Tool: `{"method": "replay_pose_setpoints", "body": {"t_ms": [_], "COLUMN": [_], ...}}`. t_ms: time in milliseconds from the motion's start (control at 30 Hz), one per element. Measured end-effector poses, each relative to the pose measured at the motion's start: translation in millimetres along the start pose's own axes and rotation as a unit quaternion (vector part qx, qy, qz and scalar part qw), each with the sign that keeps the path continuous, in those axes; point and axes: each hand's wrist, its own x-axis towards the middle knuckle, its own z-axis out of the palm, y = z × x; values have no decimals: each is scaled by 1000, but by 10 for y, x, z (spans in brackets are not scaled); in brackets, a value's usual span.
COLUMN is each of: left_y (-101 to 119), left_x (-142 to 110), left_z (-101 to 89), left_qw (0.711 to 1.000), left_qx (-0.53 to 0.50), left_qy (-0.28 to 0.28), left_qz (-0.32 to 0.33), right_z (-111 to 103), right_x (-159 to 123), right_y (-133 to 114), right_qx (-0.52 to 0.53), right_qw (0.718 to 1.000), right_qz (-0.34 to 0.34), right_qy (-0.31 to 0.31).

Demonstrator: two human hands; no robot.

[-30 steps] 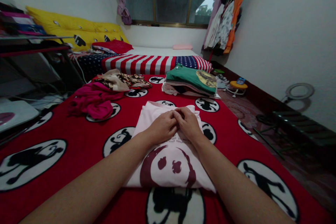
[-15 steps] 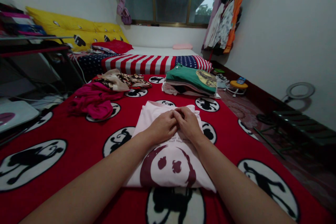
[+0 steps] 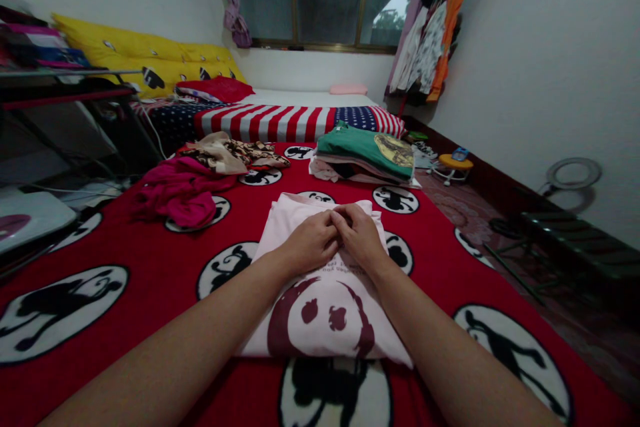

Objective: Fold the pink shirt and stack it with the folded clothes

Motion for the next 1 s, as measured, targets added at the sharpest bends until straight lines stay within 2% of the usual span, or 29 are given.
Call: {"method": "replay_pose_setpoints", "body": {"t_ms": [1000], "left_y": [-4], "left_x": [5], "left_z": [-8], "left_qw": [1000], "left_qx": [-3], "left_qy": [4], "left_qz": [8], "right_z": [9], "right_x": [6], "right_y": [19], "right_qx": [-7], "right_qw": [1000], "right_qz": [-9], "right_qy": [1]}}
